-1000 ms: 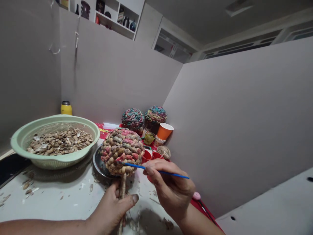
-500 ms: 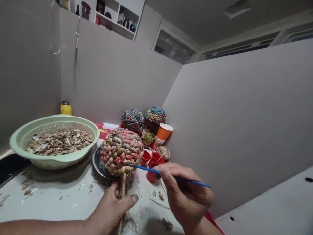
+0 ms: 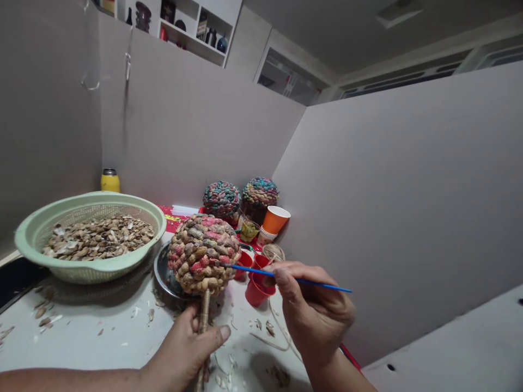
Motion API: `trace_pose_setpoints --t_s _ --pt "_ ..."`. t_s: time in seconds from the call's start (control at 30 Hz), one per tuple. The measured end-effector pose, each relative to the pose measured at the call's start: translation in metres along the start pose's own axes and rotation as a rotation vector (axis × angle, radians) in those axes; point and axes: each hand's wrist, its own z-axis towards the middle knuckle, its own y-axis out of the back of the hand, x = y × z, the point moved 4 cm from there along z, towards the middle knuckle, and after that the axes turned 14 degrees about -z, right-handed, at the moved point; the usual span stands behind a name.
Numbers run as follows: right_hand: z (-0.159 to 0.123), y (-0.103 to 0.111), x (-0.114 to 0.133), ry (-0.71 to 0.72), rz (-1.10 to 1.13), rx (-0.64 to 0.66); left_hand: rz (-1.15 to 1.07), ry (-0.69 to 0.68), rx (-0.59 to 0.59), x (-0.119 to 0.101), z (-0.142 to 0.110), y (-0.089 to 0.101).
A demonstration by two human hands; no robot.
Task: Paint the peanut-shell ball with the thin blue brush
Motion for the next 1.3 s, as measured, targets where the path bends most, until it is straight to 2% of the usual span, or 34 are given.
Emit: trace_pose_setpoints --t_s 0.13,0.23,0.43,0.67,0.9,1.13,1.3 --pt "-0.001 -0.009 0.007 0.028 0.115 0.097 0.016 -0.035 0.021 -0.007 -0.003 -0.003" --pt "-0.001 -0.015 0.007 0.029 0.128 0.145 0.012 -0.001 0.037 -0.006 -0.003 -0.003" --pt "-0.001 -0.004 -0.008 -0.03 0.076 0.007 0.04 0.002 0.014 0.0 0.001 0.002" --pt "-0.011 0.003 -0.021 -0.075 0.16 -0.025 0.007 0.1 -0.043 -0.01 -0.008 -0.006" --pt "-0.015 0.001 -0.033 -0.132 0.193 -0.062 -0.04 0.168 -0.012 -0.017 -0.015 -0.007" --pt "-0.025 -0.012 -0.027 -0.05 0.183 0.001 -0.059 0.147 -0.033 -0.014 -0.022 -0.002" --pt "-0.034 -0.004 -0.031 0.082 0.115 -0.022 -0.055 0.138 -0.048 -0.014 -0.021 -0.002"
